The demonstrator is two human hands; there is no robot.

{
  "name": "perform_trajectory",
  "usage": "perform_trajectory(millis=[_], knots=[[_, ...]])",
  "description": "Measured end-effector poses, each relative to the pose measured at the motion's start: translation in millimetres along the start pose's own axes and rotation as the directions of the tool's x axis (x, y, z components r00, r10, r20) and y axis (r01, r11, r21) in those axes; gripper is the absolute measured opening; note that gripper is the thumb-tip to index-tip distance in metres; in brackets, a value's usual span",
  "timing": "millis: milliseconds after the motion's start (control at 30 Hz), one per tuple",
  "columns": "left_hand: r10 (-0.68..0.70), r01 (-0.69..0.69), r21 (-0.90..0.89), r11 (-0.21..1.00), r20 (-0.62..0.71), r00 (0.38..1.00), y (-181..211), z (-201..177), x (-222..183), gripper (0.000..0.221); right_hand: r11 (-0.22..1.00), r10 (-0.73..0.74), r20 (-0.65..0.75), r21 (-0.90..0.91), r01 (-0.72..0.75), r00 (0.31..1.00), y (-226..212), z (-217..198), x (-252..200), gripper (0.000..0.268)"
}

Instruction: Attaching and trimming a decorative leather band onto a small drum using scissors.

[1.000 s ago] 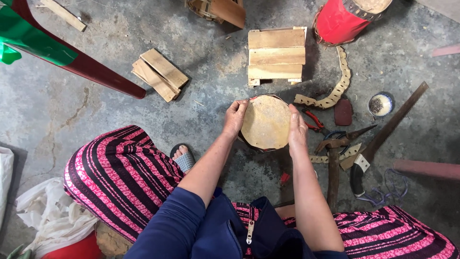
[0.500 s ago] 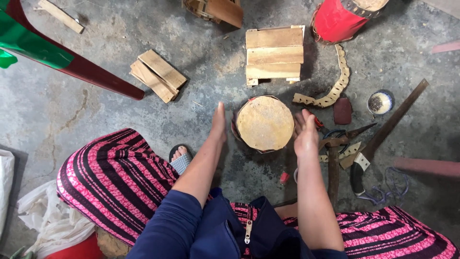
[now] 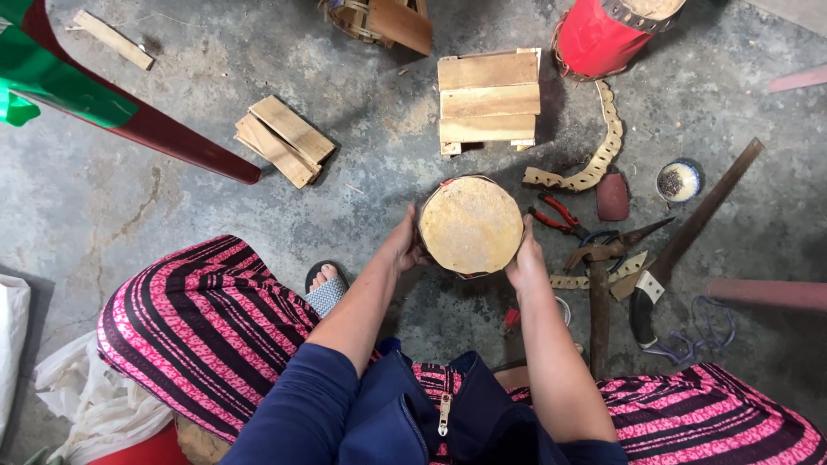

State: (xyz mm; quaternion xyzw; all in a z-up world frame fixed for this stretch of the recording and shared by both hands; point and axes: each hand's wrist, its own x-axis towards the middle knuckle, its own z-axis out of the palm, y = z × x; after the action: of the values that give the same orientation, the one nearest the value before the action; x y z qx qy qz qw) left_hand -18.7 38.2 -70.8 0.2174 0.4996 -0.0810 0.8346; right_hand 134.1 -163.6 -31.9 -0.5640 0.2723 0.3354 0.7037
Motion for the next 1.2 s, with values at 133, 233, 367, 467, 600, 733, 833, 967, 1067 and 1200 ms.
perform_trajectory(millis=[133, 233, 367, 467, 600, 733, 833, 967, 1067, 1200], knots=[[0.014, -0.011, -0.057, 0.998, 0.047, 0.999, 3, -1, -11, 0.092, 0.998, -0.002, 0.046, -0.061, 0.005, 0.999, -5, 3, -10, 0.061], [0.014, -0.007, -0.084, 0.996, 0.086, 0.996, 2, -6, -18, 0.090, 0.997, -0.045, 0.061, -0.066, 0.049, 0.997, -11, 2, -20, 0.057], [0.049, -0.023, -0.143, 0.989, 0.176, 0.983, 9, 15, -53, 0.077, 0.987, -0.121, 0.097, -0.096, 0.130, 0.988, -29, -11, -32, 0.050], [0.200, -0.162, -0.153, 0.975, 0.284, 0.938, 14, 33, -89, 0.059, 0.975, -0.192, 0.126, -0.088, 0.204, 0.973, -70, 5, -75, 0.049], [0.407, -0.397, -0.110, 0.911, 0.391, 0.826, 30, 66, -135, 0.059, 0.949, -0.266, 0.223, -0.111, 0.295, 0.938, -109, 5, -119, 0.045], [0.477, -0.500, -0.089, 0.861, 0.481, 0.736, 42, 81, -149, 0.087, 0.888, -0.401, 0.405, -0.049, 0.458, 0.822, -123, -13, -112, 0.058], [0.474, -0.542, -0.014, 0.840, 0.506, 0.721, 43, 79, -141, 0.098, 0.893, -0.376, 0.448, -0.059, 0.447, 0.811, -127, -20, -104, 0.067], [0.465, -0.598, 0.102, 0.795, 0.530, 0.709, 47, 86, -152, 0.111, 0.905, -0.291, 0.457, -0.153, 0.396, 0.840, -125, -27, -96, 0.074], [0.501, -0.650, 0.122, 0.750, 0.537, 0.679, 43, 85, -147, 0.112, 0.926, -0.248, 0.423, -0.161, 0.341, 0.872, -116, -20, -92, 0.066], [0.506, -0.689, 0.182, 0.702, 0.553, 0.661, 42, 88, -140, 0.108, 0.955, -0.228, 0.374, -0.093, 0.281, 0.899, -101, -29, -62, 0.055]])
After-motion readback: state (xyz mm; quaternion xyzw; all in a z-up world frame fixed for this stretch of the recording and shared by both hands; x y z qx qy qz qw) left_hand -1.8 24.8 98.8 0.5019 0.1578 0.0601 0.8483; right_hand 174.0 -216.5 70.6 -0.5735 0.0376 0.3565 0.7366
